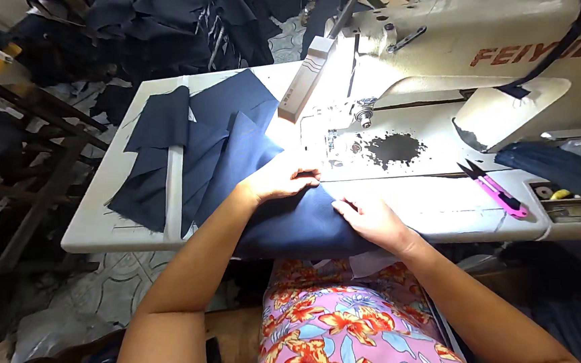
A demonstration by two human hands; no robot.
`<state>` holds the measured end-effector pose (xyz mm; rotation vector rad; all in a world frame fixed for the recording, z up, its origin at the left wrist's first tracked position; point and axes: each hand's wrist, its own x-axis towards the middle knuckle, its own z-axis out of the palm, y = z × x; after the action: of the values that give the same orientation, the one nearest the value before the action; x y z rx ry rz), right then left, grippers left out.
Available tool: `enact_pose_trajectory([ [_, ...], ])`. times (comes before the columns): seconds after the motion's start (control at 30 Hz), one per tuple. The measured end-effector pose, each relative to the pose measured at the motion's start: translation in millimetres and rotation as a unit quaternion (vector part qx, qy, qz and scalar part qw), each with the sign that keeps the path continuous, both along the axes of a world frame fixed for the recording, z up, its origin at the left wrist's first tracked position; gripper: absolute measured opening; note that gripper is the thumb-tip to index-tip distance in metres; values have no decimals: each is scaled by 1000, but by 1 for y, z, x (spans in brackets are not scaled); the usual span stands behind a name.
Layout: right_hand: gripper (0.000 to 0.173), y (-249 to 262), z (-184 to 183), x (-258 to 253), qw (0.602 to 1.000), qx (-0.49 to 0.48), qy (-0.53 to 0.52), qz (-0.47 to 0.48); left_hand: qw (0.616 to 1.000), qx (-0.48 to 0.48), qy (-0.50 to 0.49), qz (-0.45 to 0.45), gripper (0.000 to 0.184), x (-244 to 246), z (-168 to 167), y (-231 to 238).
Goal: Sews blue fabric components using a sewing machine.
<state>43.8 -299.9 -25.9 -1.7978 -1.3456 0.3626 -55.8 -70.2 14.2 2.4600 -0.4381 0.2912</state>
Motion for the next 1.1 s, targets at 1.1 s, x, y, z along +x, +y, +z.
enact_pose_trajectory([
  [1.1,51,28,1,68,958,-86,-252,106,952,177,156,197,56,40,-33,16],
])
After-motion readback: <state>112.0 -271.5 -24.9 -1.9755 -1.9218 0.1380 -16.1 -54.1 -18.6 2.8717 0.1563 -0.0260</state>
